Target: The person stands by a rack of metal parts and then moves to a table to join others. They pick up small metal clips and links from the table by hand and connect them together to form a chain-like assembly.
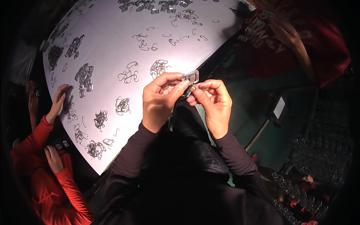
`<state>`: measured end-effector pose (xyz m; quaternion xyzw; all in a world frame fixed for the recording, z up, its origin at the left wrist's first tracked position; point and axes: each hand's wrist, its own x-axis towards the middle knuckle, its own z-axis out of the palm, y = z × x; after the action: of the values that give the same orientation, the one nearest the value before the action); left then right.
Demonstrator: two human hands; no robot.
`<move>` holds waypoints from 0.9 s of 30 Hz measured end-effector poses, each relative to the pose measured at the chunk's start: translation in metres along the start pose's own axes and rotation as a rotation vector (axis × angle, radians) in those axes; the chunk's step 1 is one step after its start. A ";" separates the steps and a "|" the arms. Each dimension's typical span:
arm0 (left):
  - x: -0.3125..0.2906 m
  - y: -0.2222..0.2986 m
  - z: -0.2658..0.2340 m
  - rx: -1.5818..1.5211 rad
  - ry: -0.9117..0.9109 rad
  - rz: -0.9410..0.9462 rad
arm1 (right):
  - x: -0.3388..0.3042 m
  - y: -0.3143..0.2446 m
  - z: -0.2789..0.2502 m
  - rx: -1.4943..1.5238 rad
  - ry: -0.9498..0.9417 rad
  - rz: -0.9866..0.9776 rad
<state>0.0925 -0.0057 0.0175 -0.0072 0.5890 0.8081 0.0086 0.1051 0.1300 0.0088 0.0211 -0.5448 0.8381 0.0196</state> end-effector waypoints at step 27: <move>-0.021 -0.015 -0.017 0.396 0.065 0.259 | 0.260 0.079 -0.040 -1.745 -0.680 -0.316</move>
<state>0.1139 -0.0177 -0.0019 0.0441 0.7320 0.6704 -0.1127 -0.1593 0.1371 -0.0649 0.3155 -0.9460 0.0717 -0.0180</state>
